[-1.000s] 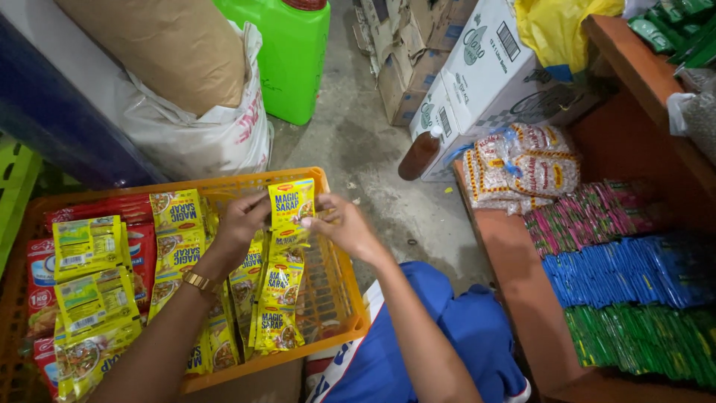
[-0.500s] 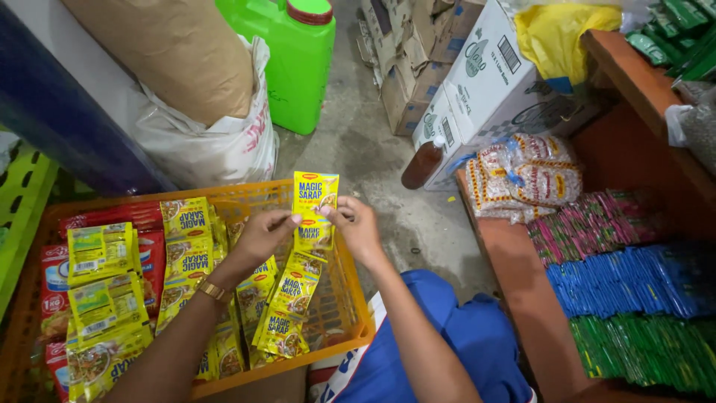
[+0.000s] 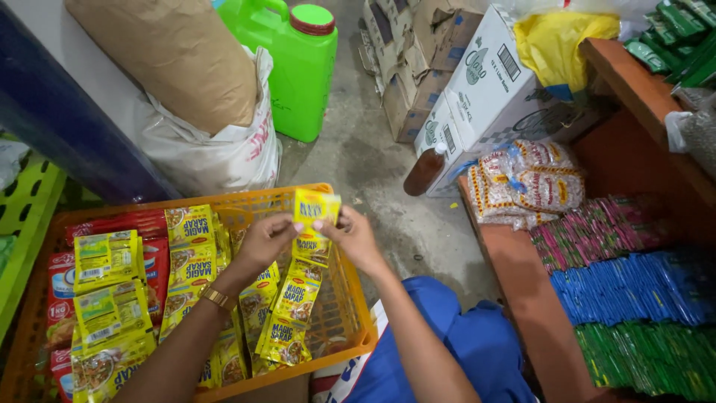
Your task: Sorting and organizing small food packets from a basket onto shelves in a store environment.
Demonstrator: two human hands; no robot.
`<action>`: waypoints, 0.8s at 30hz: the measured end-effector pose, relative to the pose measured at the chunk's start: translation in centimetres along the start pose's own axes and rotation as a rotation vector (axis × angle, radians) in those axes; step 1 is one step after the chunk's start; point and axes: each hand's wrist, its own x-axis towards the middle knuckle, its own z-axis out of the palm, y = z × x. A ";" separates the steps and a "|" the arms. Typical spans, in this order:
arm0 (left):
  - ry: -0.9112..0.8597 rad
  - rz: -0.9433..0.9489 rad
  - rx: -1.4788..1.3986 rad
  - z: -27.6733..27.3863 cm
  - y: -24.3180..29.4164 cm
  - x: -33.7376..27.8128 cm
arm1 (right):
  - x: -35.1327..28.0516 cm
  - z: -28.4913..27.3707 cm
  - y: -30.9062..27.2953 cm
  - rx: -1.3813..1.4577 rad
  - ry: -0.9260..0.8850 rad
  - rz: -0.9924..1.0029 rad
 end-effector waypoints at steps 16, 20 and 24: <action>0.076 -0.070 -0.095 -0.2 -0.6 0.3 | -0.8 1.7 -1.6 -0.063 -0.084 0.071; 0.076 -0.059 -0.090 0.2 0.7 -0.1 | -0.4 1.2 -0.6 0.011 -0.044 0.018; 0.091 -0.032 -0.100 0.7 1.2 0.0 | -0.4 1.0 -0.3 -0.022 -0.020 0.040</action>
